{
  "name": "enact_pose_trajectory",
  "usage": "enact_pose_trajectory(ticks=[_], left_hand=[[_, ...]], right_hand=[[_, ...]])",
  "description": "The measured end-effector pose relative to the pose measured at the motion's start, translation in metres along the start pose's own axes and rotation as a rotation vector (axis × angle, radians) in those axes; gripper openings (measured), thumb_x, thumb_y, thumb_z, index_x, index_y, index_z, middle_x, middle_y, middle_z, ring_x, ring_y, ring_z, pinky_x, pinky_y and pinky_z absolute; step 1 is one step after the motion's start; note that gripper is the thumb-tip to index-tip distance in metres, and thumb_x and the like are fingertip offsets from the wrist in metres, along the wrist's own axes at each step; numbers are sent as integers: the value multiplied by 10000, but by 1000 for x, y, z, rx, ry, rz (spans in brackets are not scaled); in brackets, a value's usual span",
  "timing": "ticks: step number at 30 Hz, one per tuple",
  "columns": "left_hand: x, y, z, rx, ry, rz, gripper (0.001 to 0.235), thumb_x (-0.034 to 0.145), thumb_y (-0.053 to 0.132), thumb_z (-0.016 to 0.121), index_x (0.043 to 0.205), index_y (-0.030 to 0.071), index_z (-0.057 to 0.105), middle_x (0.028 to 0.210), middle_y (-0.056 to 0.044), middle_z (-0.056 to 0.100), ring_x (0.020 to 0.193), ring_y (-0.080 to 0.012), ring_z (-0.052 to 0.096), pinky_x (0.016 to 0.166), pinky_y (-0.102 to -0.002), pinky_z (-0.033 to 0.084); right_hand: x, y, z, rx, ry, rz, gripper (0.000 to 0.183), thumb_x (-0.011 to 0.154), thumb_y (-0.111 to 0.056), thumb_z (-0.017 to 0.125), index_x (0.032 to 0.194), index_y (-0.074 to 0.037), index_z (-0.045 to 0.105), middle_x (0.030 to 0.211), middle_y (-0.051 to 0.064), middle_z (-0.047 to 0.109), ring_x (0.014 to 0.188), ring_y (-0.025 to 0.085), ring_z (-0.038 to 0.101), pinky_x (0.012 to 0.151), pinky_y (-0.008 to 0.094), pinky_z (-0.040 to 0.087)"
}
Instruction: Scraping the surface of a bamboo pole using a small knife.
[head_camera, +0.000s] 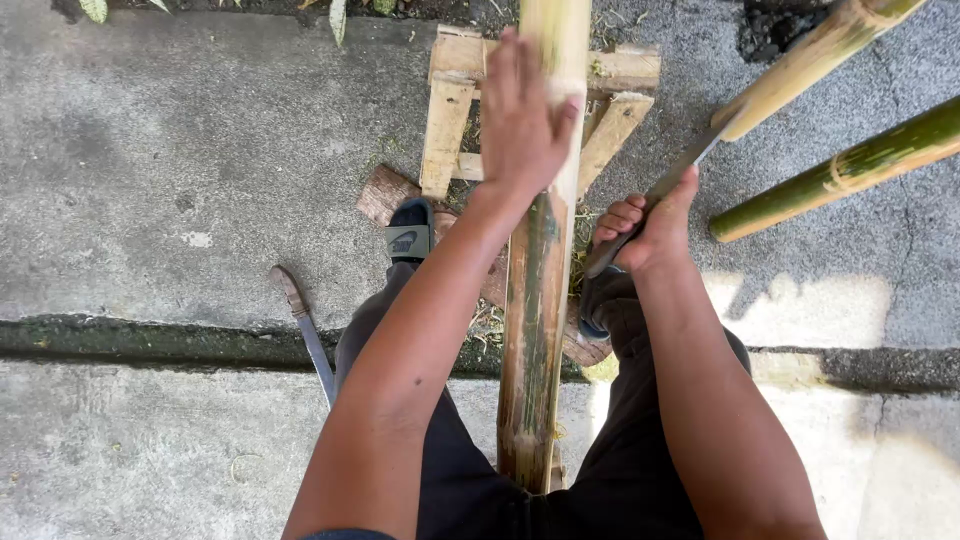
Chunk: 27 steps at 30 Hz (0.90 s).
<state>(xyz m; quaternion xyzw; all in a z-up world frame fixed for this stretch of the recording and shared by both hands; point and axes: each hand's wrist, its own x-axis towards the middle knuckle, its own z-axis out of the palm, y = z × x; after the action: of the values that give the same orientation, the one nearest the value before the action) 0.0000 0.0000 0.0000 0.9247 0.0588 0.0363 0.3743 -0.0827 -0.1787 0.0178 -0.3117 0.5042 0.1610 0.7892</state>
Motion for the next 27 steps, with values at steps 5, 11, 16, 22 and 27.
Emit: enact_pose_trajectory(ticks=[5,11,16,22,27], left_hand=[[-58,76,-53,775,-421,549,684,817,547,613,1293,56,644,1620,-216,203,1511,-373,17,1173,-657,68],[-122,59,-85,299,-1167,399,591,1014,633,535,757,145,747,593,-28,588,550,-163,589,753,-446,633],[-108,-17,-86,-262,-245,-309,437,997,512,567,1038,129,775,865,-44,779,725,-149,717,634,-333,573],[-98,-49,-33,-708,-97,-303,935,1046,770,253,1358,-68,525,1323,-169,622,1197,-281,558,975,-431,470],[-86,-34,-24,-656,-217,-564,1116,940,865,229,1016,-153,681,980,-249,692,898,-289,657,814,-429,508]], right_hand=[[-3,-25,0,179,-75,-93,756,848,-911,416,668,-179,378,564,-24,318,504,153,333,536,342,319],[-28,-61,-1,-204,-302,-194,654,941,-768,555,668,-212,346,559,-61,297,478,118,294,495,312,267],[-29,-52,1,-766,-39,-532,637,966,-722,596,671,-183,430,561,1,414,461,166,390,465,407,323],[-47,-4,7,-1876,56,-1031,799,914,-799,526,650,-60,675,492,120,575,446,285,585,467,448,488],[-67,14,27,-2180,139,-1156,831,889,-848,532,640,-70,682,498,124,594,484,320,646,486,443,510]])
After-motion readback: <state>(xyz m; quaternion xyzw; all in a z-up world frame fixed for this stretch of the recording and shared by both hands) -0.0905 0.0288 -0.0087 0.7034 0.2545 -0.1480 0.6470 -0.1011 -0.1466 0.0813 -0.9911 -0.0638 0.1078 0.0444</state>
